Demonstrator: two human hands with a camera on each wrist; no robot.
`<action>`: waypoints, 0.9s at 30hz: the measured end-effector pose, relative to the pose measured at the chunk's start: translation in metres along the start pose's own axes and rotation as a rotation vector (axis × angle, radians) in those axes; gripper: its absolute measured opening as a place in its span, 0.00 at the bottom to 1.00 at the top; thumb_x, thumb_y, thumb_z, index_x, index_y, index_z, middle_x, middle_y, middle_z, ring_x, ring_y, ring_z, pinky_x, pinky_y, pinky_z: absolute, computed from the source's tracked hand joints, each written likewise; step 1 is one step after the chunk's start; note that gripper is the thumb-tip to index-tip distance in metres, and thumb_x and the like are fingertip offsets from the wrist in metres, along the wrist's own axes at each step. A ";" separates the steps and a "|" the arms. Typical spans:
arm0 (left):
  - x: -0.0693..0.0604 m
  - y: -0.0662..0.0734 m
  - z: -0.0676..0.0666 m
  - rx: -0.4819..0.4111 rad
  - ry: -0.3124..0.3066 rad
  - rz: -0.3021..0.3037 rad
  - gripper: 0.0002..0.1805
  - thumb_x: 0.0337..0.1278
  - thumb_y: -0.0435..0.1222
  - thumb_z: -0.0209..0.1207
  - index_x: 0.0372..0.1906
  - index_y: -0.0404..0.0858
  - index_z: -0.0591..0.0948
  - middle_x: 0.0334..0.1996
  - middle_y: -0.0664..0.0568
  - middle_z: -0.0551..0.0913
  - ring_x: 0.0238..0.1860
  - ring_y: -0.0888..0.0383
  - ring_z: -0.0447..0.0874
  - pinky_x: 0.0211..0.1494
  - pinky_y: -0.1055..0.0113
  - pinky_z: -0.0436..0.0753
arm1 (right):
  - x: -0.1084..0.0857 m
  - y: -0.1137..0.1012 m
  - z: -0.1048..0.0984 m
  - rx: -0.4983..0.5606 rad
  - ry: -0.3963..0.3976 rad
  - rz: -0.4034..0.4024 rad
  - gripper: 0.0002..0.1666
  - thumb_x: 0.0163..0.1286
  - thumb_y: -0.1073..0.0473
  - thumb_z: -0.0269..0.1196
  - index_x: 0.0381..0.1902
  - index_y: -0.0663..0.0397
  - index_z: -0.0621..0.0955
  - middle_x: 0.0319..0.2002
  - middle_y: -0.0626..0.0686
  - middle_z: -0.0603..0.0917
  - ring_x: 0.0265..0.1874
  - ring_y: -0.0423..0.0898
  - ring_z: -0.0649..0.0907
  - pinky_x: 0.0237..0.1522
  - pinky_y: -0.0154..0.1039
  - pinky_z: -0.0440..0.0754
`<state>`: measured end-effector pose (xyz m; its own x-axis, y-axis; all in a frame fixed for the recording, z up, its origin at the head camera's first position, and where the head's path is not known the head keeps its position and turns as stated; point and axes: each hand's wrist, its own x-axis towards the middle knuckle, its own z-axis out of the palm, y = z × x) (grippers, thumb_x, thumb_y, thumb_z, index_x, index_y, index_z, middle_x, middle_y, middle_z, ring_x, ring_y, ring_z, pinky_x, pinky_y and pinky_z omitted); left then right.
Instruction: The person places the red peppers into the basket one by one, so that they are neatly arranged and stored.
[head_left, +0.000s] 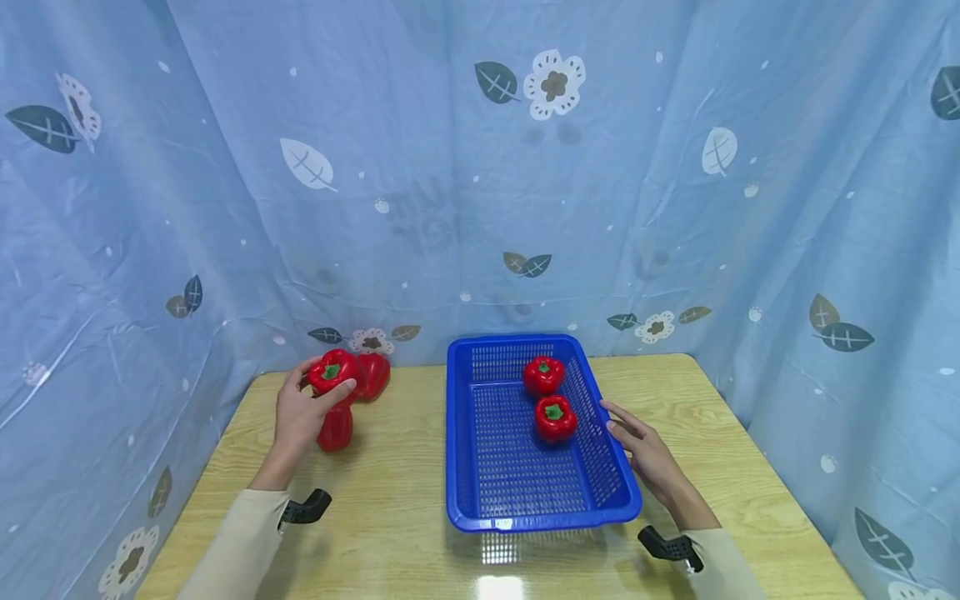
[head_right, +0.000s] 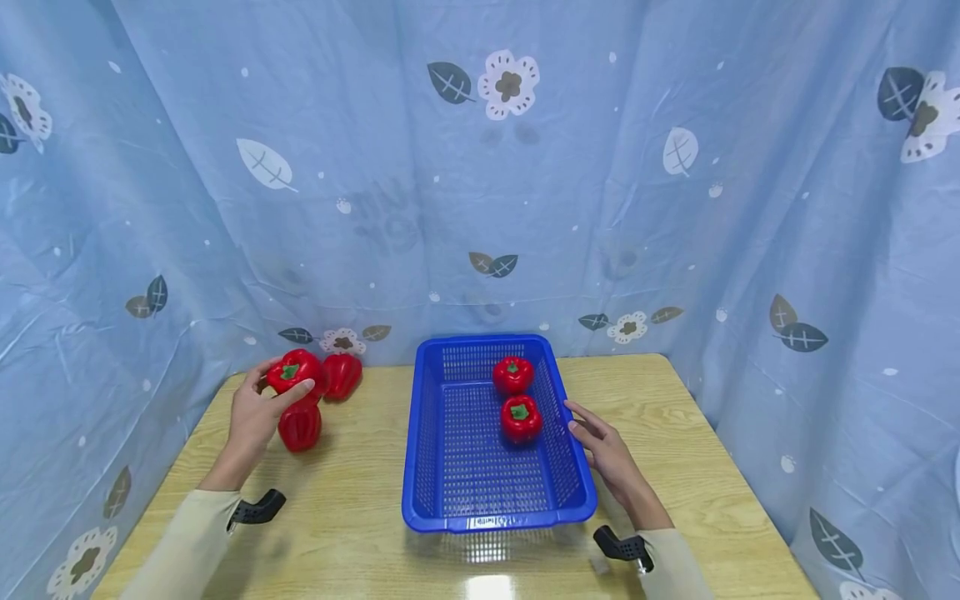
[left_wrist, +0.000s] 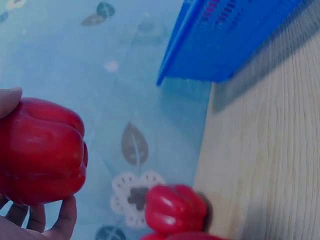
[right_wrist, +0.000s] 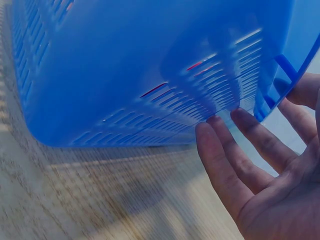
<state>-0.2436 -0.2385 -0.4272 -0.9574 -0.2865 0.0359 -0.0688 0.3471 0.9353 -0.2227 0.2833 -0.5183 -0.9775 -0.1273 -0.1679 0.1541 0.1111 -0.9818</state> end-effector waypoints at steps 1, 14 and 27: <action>-0.002 0.003 0.001 0.005 -0.014 0.009 0.46 0.55 0.49 0.68 0.74 0.43 0.58 0.70 0.43 0.63 0.69 0.46 0.62 0.64 0.50 0.78 | 0.000 0.000 0.000 0.002 -0.001 0.001 0.36 0.75 0.43 0.53 0.76 0.42 0.60 0.73 0.63 0.64 0.56 0.48 0.82 0.52 0.47 0.85; -0.023 0.019 0.024 -0.009 -0.124 0.097 0.43 0.51 0.47 0.71 0.71 0.43 0.63 0.67 0.45 0.68 0.65 0.46 0.69 0.55 0.61 0.83 | 0.001 0.001 -0.001 -0.008 0.002 0.003 0.36 0.75 0.41 0.53 0.76 0.40 0.60 0.73 0.62 0.65 0.55 0.44 0.83 0.53 0.47 0.85; -0.049 0.039 0.056 -0.036 -0.258 0.242 0.41 0.47 0.43 0.73 0.68 0.48 0.67 0.63 0.48 0.71 0.60 0.43 0.75 0.49 0.55 0.87 | 0.004 0.006 -0.003 -0.003 -0.003 -0.013 0.36 0.75 0.42 0.53 0.76 0.40 0.60 0.72 0.62 0.66 0.53 0.43 0.83 0.52 0.47 0.85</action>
<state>-0.2152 -0.1607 -0.4127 -0.9844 0.0370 0.1720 0.1741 0.3442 0.9226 -0.2257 0.2862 -0.5241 -0.9790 -0.1318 -0.1554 0.1410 0.1127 -0.9836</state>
